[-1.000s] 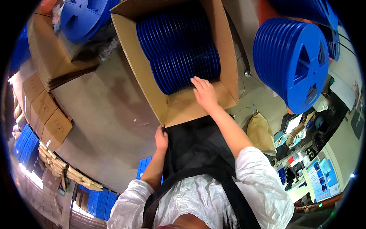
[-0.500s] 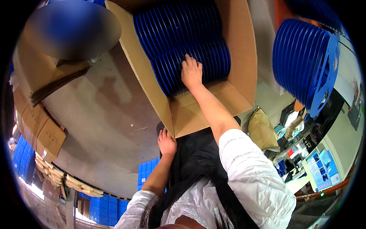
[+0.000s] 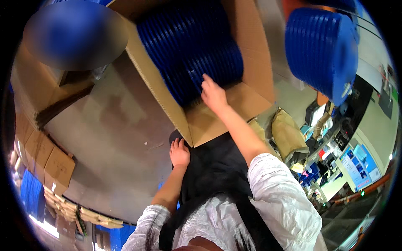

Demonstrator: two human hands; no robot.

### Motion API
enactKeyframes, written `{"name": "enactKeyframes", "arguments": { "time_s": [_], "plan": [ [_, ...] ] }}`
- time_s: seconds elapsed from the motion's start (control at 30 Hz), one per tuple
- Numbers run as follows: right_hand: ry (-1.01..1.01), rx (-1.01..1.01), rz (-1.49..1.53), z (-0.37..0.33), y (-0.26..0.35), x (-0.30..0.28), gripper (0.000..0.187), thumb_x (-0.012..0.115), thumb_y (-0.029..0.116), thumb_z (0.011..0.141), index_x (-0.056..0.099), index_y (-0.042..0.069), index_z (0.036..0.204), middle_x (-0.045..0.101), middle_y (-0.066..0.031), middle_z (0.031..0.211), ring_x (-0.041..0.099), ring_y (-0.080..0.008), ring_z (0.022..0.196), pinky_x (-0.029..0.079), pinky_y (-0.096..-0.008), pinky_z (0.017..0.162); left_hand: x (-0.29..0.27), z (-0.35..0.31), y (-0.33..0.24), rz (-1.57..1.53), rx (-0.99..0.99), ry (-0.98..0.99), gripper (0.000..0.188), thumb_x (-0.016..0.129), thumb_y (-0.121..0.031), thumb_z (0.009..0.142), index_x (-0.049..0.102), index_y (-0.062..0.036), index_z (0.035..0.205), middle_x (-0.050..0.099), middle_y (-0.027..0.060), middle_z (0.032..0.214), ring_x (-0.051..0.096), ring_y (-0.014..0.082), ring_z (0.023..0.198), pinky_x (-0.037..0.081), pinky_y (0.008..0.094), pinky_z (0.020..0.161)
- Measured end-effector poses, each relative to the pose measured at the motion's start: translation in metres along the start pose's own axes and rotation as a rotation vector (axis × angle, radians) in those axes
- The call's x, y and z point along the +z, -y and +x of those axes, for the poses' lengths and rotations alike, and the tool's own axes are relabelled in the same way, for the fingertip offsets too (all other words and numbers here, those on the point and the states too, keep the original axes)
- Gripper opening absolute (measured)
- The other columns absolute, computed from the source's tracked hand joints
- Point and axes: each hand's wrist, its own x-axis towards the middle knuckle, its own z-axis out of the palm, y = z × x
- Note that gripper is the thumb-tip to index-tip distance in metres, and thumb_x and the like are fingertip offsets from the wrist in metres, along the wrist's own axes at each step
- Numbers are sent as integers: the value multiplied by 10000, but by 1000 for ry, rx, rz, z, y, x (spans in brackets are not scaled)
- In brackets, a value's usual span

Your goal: The person packs blue plastic spools into cardboard boxes in a warehouse setting. They stack the spools inside the boxes, fold the flaps, and seal the boxes using a handheld tape dispenser. The person also moves sealed boxes to a stack on the floor and retrieves empty boxes to continue the process.

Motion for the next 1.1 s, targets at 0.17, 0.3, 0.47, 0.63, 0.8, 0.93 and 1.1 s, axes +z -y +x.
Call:
{"name": "enactKeyframes", "arguments": {
  "time_s": [0.17,0.3,0.47,0.63,0.8,0.93,1.1],
  "plan": [
    [-50,120,264,-55,39,-54,132,570,49,828,511,44,946,595,-134,1244,646,-346,869,545,-404,704,1,-2,6,-36,3,52,398,472,-246,896,547,-140,1272,469,87,1399,400,287,1314,350,457,1056],
    [-80,420,675,-65,58,-83,125,510,26,892,528,22,1016,645,-124,1113,665,-253,845,529,-331,742,-5,-10,12,-92,16,33,409,501,-205,873,546,-114,1269,498,108,1364,454,312,1258,388,434,1033],
    [-145,544,778,-54,53,-107,266,512,97,941,544,28,1196,644,-87,929,601,-132,818,482,-273,748,-30,-23,19,-257,-6,-110,414,518,-108,838,541,-61,1249,521,156,1314,480,338,1213,406,423,1019],
    [-147,706,915,-45,39,-120,244,552,148,950,590,30,1161,614,-28,806,549,-83,656,465,-239,617,-101,-40,-12,-471,-99,-320,476,501,50,794,521,-39,1262,532,156,1289,479,341,1227,392,398,1026],
    [-137,668,961,-35,26,-134,220,488,146,981,588,51,1153,642,-24,824,564,-62,670,468,-229,594,-146,-53,-76,-326,199,-622,474,503,62,789,525,-29,1253,540,152,1277,478,329,1224,383,416,1040],
    [-124,709,1102,-35,14,-138,244,426,168,1010,559,24,1155,659,-66,799,610,-105,694,503,-252,663,-143,-33,-123,-540,269,-558,486,505,81,780,531,-28,1253,552,151,1269,503,325,1203,400,391,1027],
    [-153,791,1151,-45,10,-162,233,394,178,1022,531,23,1127,580,-49,713,563,-111,595,489,-244,592,-108,72,-122,-720,45,-249,462,515,-55,835,512,-34,1296,546,184,1289,494,331,1223,392,374,1029]
  ]
}}
